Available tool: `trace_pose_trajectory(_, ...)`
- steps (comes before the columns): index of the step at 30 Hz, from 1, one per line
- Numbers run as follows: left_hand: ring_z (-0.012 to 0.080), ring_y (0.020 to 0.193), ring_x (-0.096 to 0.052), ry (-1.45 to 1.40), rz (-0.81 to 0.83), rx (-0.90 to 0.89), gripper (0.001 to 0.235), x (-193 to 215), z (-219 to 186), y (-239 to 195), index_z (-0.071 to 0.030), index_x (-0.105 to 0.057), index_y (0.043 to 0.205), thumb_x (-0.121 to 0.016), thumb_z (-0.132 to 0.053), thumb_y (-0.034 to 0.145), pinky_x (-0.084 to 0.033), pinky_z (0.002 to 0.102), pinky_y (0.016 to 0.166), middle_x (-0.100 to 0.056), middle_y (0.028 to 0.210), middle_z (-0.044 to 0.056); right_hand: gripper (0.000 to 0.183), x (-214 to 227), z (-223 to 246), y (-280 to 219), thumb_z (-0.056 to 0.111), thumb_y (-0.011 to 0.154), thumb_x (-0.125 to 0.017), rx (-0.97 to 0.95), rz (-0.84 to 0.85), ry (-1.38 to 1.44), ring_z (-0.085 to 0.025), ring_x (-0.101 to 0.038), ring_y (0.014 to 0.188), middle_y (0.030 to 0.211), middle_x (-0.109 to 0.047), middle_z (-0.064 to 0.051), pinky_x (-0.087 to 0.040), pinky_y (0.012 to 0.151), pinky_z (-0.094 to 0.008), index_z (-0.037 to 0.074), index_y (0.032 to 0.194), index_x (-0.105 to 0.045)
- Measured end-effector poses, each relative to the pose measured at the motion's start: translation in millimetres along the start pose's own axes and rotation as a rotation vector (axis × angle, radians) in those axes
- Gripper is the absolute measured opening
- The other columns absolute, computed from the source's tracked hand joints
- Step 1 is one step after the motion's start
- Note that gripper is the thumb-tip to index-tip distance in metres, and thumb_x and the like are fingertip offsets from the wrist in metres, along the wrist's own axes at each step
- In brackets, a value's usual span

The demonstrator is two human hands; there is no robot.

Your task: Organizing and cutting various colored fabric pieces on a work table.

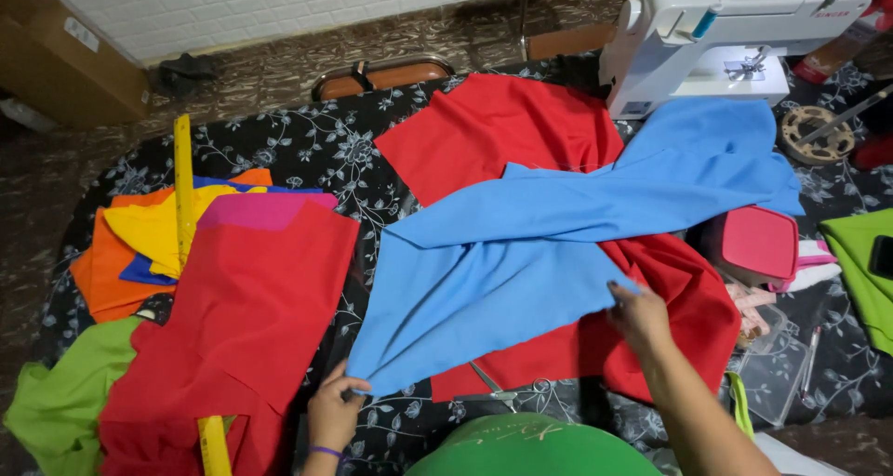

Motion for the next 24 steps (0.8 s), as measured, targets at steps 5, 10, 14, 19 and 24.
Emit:
trace_pose_trajectory(5,0.0226,0.081,-0.064,-0.596,0.127,0.492,0.026,-84,69,-14,-0.003,-0.087,0.112,-0.072,0.000,0.090,-0.057,0.039,0.073,-0.071,0.086,0.014,0.021,55,-28,-25,0.024,0.098,-0.076,0.187,-0.073,-0.614,-0.030,-0.068,0.095,0.100,-0.072,-0.012,-0.057,0.080,-0.042,0.009,0.111,-0.077)
trace_pose_trajectory(10,0.0213,0.081,-0.048,-0.828,0.155,0.631,0.030,-144,75,-24,-0.005,-0.084,0.118,-0.078,-0.018,0.092,-0.063,0.045,0.082,-0.057,0.088,0.009,0.030,82,-7,-40,0.035,0.090,-0.074,0.724,-0.324,-1.384,-0.038,-0.067,0.100,0.116,-0.074,-0.012,-0.050,0.099,-0.045,0.024,0.114,-0.088)
trace_pose_trajectory(14,0.0269,0.092,-0.064,-0.748,-0.081,0.627,0.038,-144,65,-24,-0.004,-0.070,0.124,-0.085,-0.005,0.089,-0.067,0.045,0.073,-0.062,0.107,0.020,0.025,110,7,-46,0.032,0.086,-0.077,0.816,-0.474,-1.279,-0.042,-0.058,0.117,0.141,-0.065,-0.013,-0.048,0.104,-0.049,0.023,0.105,-0.089)
trace_pose_trajectory(19,0.0276,0.069,-0.066,-0.802,-0.114,0.639,0.020,-135,47,-43,-0.001,-0.069,0.086,-0.089,-0.002,0.084,-0.062,0.035,0.054,-0.073,0.085,0.017,0.031,154,-6,-10,0.038,0.091,-0.084,0.625,-0.479,-1.047,-0.029,-0.068,0.110,0.128,-0.063,-0.010,-0.051,0.102,-0.041,0.012,0.106,-0.088)
trace_pose_trajectory(24,0.0297,0.075,-0.070,0.030,0.166,0.334,0.041,-156,23,-34,-0.016,-0.062,0.068,-0.082,-0.048,0.086,-0.050,0.042,0.073,-0.076,0.076,0.008,0.027,125,8,-4,0.027,0.087,-0.084,0.753,-0.271,-1.173,-0.024,-0.072,0.121,0.150,-0.071,-0.005,-0.051,0.106,-0.039,0.012,0.109,-0.088)
Point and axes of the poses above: each hand's wrist, its own y-axis towards the middle knuckle, its own x-axis out of the back of the hand, z = x × y, the point moved 9 cm from there along y, towards the middle knuckle
